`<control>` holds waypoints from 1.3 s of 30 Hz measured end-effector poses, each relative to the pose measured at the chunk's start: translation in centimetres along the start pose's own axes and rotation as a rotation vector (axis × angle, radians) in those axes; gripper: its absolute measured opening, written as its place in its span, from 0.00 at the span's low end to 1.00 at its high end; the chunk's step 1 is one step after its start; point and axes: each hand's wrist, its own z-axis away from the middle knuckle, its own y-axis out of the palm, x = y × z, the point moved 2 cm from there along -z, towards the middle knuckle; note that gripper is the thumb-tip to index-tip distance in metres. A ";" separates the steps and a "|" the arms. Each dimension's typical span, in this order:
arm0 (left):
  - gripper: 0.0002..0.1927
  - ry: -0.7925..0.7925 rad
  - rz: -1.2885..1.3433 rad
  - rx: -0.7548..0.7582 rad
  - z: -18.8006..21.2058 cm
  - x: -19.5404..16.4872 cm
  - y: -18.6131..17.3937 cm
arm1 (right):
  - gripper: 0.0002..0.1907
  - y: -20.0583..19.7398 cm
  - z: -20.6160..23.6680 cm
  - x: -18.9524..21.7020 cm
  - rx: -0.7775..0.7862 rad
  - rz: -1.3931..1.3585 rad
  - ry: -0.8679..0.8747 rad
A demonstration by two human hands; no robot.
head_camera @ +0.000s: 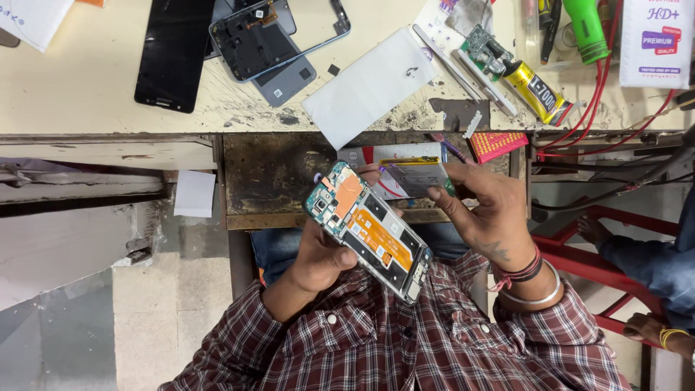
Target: The person cleans the internal frame of a disassembled smartphone using a small brush, connects the phone battery to a power supply with red test leads to test it, then holds and presses the reassembled phone while its screen shows a boot logo. The person works at a cluttered repair bench with other phone parts and tools.
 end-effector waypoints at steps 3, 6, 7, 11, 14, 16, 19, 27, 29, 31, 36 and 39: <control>0.54 0.020 -0.007 -0.055 0.3 0.1 -0.2 | 0.14 0.3 0.2 0.0 -0.026 0.041 -0.044; 0.55 0.017 0.032 -0.044 0.5 0.2 -0.3 | 0.13 0.6 0.3 0.0 -0.043 0.027 -0.091; 0.54 0.018 0.027 -0.046 0.5 0.3 -0.4 | 0.13 0.7 0.4 0.1 -0.047 0.030 -0.112; 0.51 0.020 -0.010 -0.045 1.0 0.9 -1.2 | 0.14 0.9 0.5 0.2 -0.046 0.064 -0.106; 0.47 0.017 -0.051 -0.036 1.4 1.4 -2.0 | 0.13 1.1 0.6 0.6 -0.057 0.014 -0.101; 0.45 -0.034 -0.067 -0.064 1.7 1.8 -2.5 | 0.12 1.2 0.6 0.8 -0.065 0.024 -0.092; 0.45 -0.077 -0.074 -0.102 1.8 1.9 -2.6 | 0.12 1.3 0.8 0.9 -0.108 0.090 -0.103; 0.54 0.126 -0.103 -0.159 1.2 0.6 -1.5 | 0.13 1.0 1.8 -1.4 -0.155 -0.296 0.216; 0.54 0.113 -0.094 -0.173 1.1 0.3 -1.8 | 0.15 0.9 2.3 -1.8 -0.091 -0.746 0.355; 0.54 0.113 -0.089 -0.170 1.2 0.3 -2.1 | 0.17 0.4 2.9 -1.7 0.074 -0.764 0.401; 0.56 0.108 -0.103 -0.104 1.1 0.5 -2.2 | 0.25 1.8 3.2 -0.8 0.305 -0.840 0.514; 0.57 0.028 -0.045 -0.095 1.3 0.5 -2.0 | 0.26 2.4 3.0 -0.1 0.387 -0.822 0.481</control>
